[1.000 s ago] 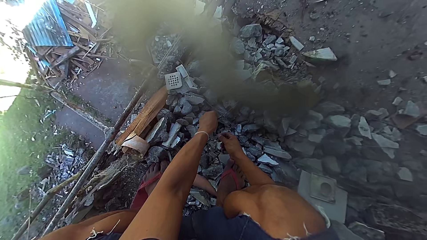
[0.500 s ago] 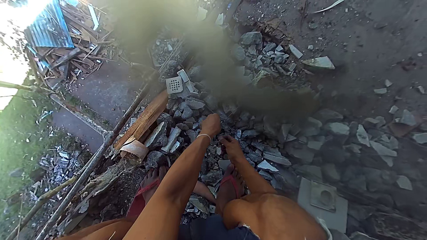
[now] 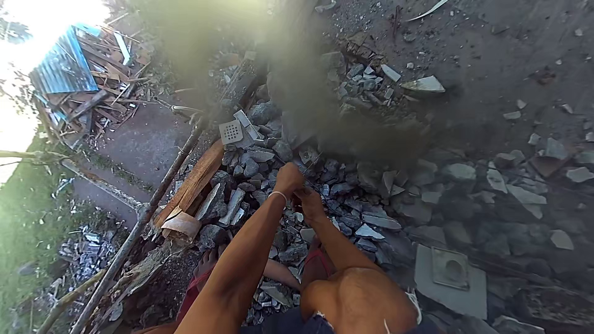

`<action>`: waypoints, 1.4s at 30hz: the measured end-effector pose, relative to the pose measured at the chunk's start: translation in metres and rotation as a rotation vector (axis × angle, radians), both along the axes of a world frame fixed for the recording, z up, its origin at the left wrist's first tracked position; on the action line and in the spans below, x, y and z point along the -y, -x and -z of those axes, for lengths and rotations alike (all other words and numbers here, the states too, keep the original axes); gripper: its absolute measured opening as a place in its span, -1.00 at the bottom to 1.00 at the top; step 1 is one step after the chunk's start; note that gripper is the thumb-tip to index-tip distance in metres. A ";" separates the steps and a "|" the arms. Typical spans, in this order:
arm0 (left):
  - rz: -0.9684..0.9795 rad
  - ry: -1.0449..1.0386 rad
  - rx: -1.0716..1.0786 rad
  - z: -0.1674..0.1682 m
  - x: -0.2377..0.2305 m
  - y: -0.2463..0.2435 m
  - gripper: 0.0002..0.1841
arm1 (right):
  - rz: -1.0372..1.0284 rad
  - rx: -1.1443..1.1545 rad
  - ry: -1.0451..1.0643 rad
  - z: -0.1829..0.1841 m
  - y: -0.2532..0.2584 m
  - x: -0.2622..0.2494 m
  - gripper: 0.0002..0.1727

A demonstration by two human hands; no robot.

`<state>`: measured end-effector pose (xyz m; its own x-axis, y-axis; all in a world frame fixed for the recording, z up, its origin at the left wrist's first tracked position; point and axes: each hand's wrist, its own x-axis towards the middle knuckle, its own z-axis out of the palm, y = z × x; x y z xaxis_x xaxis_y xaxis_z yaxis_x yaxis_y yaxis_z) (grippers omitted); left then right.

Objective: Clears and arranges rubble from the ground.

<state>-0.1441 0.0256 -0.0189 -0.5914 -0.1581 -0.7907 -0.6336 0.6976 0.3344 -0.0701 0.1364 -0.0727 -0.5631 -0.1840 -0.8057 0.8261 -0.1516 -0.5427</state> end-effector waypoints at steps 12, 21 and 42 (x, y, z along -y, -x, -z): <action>0.249 0.152 -0.350 0.020 0.022 -0.019 -0.79 | -0.202 -0.123 -0.274 0.014 0.009 -0.012 -0.74; 0.059 0.143 -0.294 0.034 -0.007 -0.051 -0.72 | -0.807 -0.427 -0.683 -0.012 0.079 -0.051 -0.70; -0.670 -0.065 -0.155 0.003 -0.072 -0.037 -0.62 | -1.286 -0.368 -0.524 0.008 0.188 0.003 -0.67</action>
